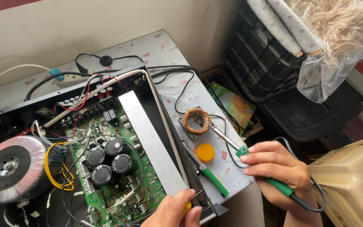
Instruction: The person repairs an electronic amplifier by first inspecting the circuit boards, then using a soldering iron and wire to make connections, and finally retrieving items from a bag to continue the work.
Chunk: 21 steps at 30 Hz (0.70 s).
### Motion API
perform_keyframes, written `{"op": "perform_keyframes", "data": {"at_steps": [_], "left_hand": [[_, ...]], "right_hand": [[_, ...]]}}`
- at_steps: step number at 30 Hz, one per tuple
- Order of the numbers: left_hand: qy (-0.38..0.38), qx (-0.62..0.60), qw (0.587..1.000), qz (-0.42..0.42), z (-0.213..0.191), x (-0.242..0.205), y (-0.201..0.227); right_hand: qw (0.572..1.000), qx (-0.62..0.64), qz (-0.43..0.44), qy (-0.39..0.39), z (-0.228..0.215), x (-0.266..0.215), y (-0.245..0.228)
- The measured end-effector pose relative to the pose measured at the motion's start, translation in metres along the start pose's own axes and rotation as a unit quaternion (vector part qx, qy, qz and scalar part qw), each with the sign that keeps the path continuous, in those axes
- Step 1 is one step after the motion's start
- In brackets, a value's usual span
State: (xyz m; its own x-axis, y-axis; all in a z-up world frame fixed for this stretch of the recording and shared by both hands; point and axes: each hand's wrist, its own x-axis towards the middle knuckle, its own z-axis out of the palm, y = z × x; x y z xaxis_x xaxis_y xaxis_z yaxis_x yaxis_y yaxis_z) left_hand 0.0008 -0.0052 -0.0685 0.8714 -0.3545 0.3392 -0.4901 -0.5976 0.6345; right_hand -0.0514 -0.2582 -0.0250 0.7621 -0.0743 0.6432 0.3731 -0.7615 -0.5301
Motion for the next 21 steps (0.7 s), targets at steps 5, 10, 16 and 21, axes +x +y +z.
{"op": "perform_keyframes", "data": {"at_steps": [5,10,16,21], "left_hand": [[0.081,0.046,0.993,0.075,0.009,0.008,0.027],[0.071,-0.028,0.977,0.2,-0.004,0.028,0.038],[0.067,-0.06,0.984,0.152,-0.008,0.024,0.04],[0.033,-0.092,0.986,0.135,-0.01,0.024,0.036]], "right_hand": [[1.0,0.001,-0.019,-0.001,0.003,0.0,0.006],[0.999,0.009,0.009,0.045,-0.006,-0.008,0.003],[0.994,0.069,0.044,0.071,0.012,-0.008,0.021],[0.987,0.066,0.073,0.128,0.01,-0.018,0.019]]}}
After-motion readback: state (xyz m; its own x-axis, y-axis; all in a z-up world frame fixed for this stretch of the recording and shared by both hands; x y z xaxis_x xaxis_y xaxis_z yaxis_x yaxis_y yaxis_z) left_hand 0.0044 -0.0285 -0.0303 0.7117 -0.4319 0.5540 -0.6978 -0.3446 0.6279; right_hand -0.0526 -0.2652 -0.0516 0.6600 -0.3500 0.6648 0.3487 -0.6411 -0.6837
